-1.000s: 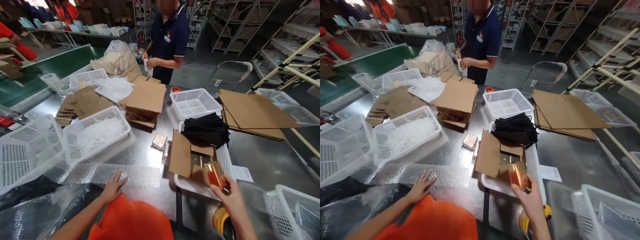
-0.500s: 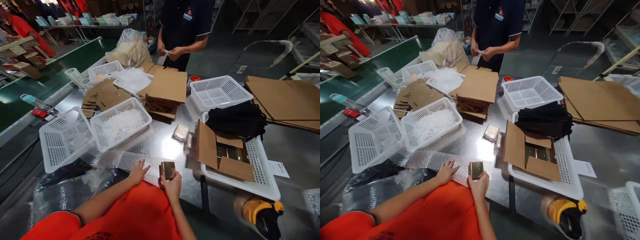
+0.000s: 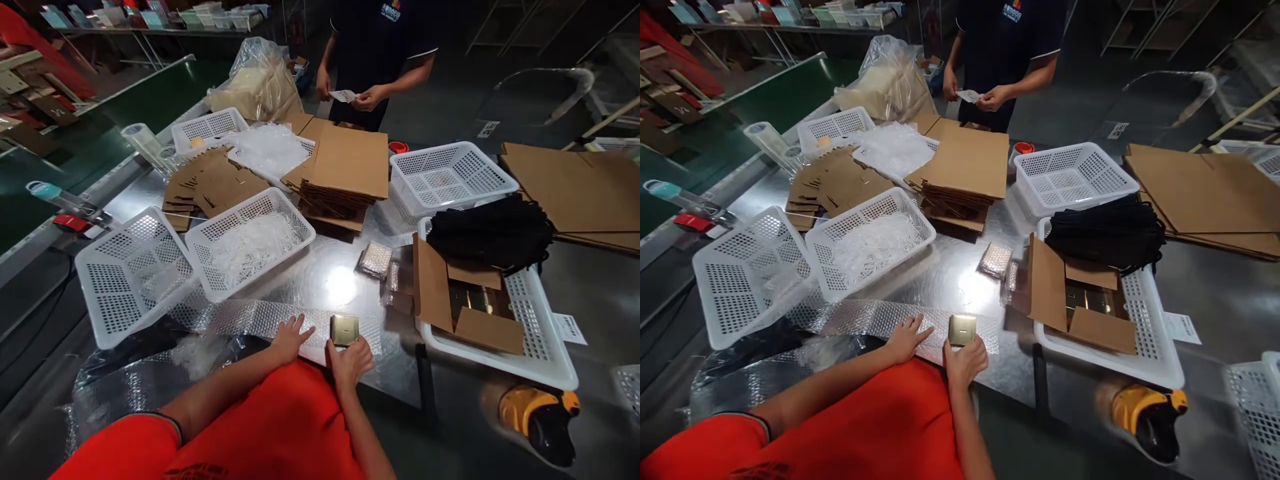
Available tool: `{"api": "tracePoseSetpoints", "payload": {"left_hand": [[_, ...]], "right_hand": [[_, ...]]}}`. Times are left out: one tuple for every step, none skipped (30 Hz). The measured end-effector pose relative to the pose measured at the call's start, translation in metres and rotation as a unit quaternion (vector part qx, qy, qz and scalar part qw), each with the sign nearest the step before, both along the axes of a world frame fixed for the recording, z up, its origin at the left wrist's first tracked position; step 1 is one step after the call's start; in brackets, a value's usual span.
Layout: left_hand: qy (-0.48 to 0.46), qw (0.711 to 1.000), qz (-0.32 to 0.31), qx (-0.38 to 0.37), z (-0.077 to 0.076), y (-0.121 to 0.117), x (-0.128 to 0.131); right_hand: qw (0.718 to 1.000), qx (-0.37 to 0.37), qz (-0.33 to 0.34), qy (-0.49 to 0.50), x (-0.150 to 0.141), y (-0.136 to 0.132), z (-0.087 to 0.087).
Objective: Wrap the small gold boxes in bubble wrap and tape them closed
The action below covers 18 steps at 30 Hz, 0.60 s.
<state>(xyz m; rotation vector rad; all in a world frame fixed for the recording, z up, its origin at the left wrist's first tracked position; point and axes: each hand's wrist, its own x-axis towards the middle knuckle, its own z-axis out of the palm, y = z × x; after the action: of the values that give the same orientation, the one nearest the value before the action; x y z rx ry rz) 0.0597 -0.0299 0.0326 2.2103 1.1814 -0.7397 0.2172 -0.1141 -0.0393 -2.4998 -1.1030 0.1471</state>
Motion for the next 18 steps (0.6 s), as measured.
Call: {"api": "tracePoseSetpoints", "payload": {"left_hand": [[-0.001,1.000,-0.001,-0.001,0.000,0.000,0.000],[0.000,1.000,-0.003,-0.001,0.000,0.000,-0.001],[0.000,1.000,-0.004,-0.001,0.000,0.000,-0.001],[0.000,1.000,-0.006,0.000,0.000,0.000,-0.001],[0.000,1.000,-0.009,0.000,-0.001,0.000,-0.001],[0.001,1.000,-0.012,0.000,-0.001,0.000,-0.002],[0.002,1.000,-0.015,0.000,-0.002,0.000,-0.002],[0.003,1.000,-0.018,0.000,-0.004,0.000,-0.003],[0.003,1.000,-0.021,0.002,-0.006,0.000,-0.003],[0.002,1.000,-0.022,0.004,-0.007,0.000,-0.004],[-0.001,1.000,-0.023,0.005,-0.009,0.000,-0.005],[-0.005,1.000,-0.023,0.008,-0.011,-0.001,-0.005],[-0.007,1.000,-0.021,0.010,-0.012,-0.001,-0.006],[-0.006,1.000,-0.021,0.011,-0.013,-0.001,-0.006],[-0.005,1.000,-0.021,0.010,-0.013,-0.001,-0.006],[-0.002,1.000,-0.023,0.008,-0.013,-0.001,-0.006],[0.000,1.000,-0.025,0.005,-0.012,-0.001,-0.006],[0.002,1.000,-0.028,0.002,-0.011,-0.001,-0.006]], "right_hand": [[1.000,-0.009,-0.001,-0.001,-0.001,0.000,-0.001],[1.000,-0.017,-0.002,-0.003,-0.001,0.000,-0.002],[1.000,-0.022,-0.003,-0.004,-0.001,0.000,-0.003],[1.000,-0.023,-0.002,-0.005,-0.001,-0.001,-0.004],[1.000,-0.020,-0.001,-0.007,-0.001,-0.001,-0.005],[1.000,-0.014,-0.001,-0.010,-0.001,-0.002,-0.005],[1.000,-0.006,0.000,-0.013,-0.002,-0.002,-0.006],[1.000,0.005,0.001,-0.016,-0.002,-0.003,-0.006],[1.000,0.018,0.003,-0.019,-0.003,-0.003,-0.006],[0.999,0.031,0.006,-0.020,-0.004,-0.003,-0.006],[0.999,0.039,0.011,-0.019,-0.005,-0.003,-0.006],[0.999,0.043,0.016,-0.016,-0.005,-0.002,-0.006],[0.999,0.039,0.020,-0.011,-0.006,-0.002,-0.006],[0.999,0.030,0.022,-0.006,-0.006,-0.001,-0.006],[1.000,0.016,0.021,-0.001,-0.007,-0.001,-0.007],[1.000,0.003,0.018,0.004,-0.008,0.000,-0.007],[1.000,-0.009,0.013,0.009,-0.009,0.000,-0.007],[1.000,-0.018,0.011,0.014,-0.010,0.000,-0.007]]}}
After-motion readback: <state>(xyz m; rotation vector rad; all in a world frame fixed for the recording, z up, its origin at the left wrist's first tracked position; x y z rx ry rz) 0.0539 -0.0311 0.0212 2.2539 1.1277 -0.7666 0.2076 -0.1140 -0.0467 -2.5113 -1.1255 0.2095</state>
